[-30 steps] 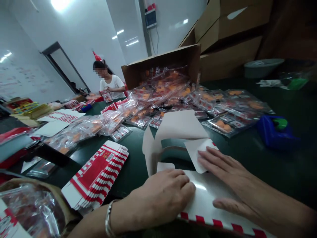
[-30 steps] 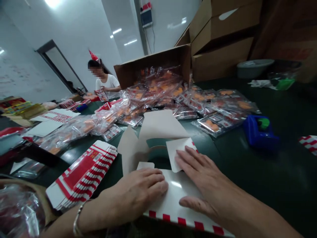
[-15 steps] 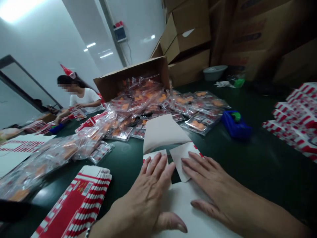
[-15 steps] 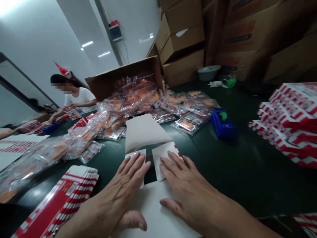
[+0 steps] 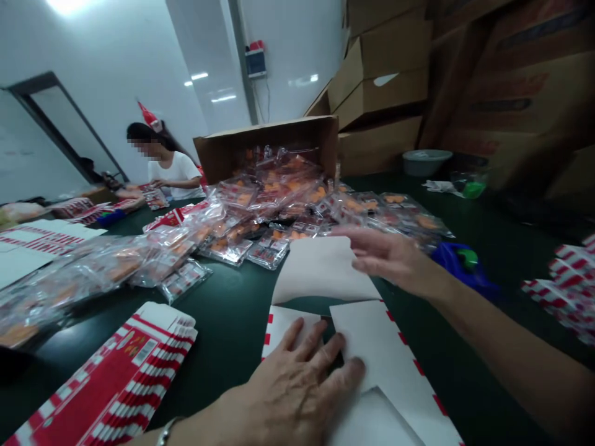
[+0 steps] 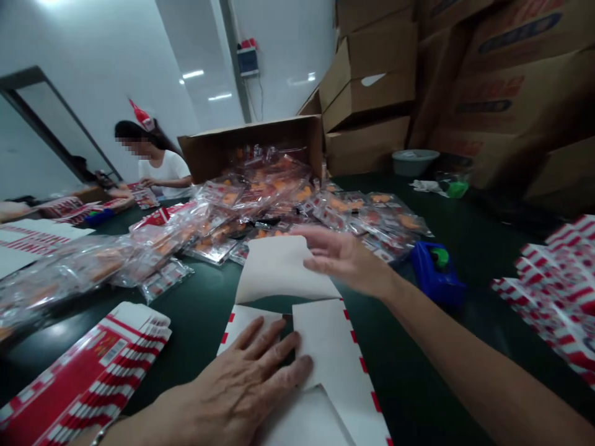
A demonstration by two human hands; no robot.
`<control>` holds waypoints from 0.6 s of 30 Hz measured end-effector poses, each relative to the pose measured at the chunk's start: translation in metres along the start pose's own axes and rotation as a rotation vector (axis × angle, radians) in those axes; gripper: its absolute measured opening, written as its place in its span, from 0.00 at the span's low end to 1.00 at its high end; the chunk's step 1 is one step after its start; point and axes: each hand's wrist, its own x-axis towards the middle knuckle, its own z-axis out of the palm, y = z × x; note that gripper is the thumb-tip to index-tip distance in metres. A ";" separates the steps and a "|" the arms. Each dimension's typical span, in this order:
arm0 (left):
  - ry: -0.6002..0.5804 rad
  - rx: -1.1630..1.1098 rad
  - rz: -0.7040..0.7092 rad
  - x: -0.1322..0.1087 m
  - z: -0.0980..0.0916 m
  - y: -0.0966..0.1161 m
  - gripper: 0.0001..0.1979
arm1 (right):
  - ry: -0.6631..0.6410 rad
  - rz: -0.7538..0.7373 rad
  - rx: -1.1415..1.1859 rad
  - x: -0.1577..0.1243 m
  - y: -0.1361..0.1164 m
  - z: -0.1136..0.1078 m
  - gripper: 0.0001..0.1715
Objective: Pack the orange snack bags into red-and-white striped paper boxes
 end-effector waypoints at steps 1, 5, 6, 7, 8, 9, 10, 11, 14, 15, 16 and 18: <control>0.038 0.017 0.024 0.001 0.002 -0.003 0.33 | -0.110 -0.065 -0.005 -0.003 0.002 0.004 0.24; 0.251 0.024 0.126 -0.006 0.012 -0.003 0.27 | -0.319 -0.339 -0.152 -0.049 0.002 0.017 0.27; 0.337 0.023 0.155 -0.012 0.015 -0.001 0.22 | -0.337 -0.342 -0.194 -0.059 0.001 0.018 0.29; 0.437 0.023 0.188 -0.021 0.017 0.003 0.17 | -0.362 -0.319 -0.239 -0.066 0.000 0.018 0.30; 0.547 0.014 0.212 -0.032 0.019 0.006 0.14 | -0.389 -0.282 -0.279 -0.071 -0.001 0.019 0.30; 0.653 -0.008 0.210 -0.042 0.020 0.008 0.13 | -0.411 -0.236 -0.310 -0.072 -0.002 0.019 0.30; 0.735 -0.047 0.173 -0.052 0.019 0.008 0.14 | -0.429 -0.187 -0.331 -0.071 -0.002 0.021 0.28; 0.798 -0.097 0.096 -0.059 0.016 0.007 0.15 | -0.434 -0.145 -0.343 -0.068 -0.003 0.022 0.24; 0.779 -0.176 -0.235 -0.052 0.003 -0.008 0.19 | -0.377 -0.064 -0.381 -0.053 -0.005 0.031 0.15; 0.684 -0.155 -0.287 -0.042 -0.001 -0.016 0.22 | -0.354 -0.036 -0.414 -0.048 -0.006 0.034 0.16; 0.552 -0.124 -0.305 -0.029 -0.005 -0.023 0.26 | -0.336 0.002 -0.458 -0.042 -0.007 0.037 0.19; 0.323 -0.043 -0.273 -0.004 -0.009 -0.036 0.32 | -0.353 0.108 -0.553 -0.032 -0.008 0.043 0.39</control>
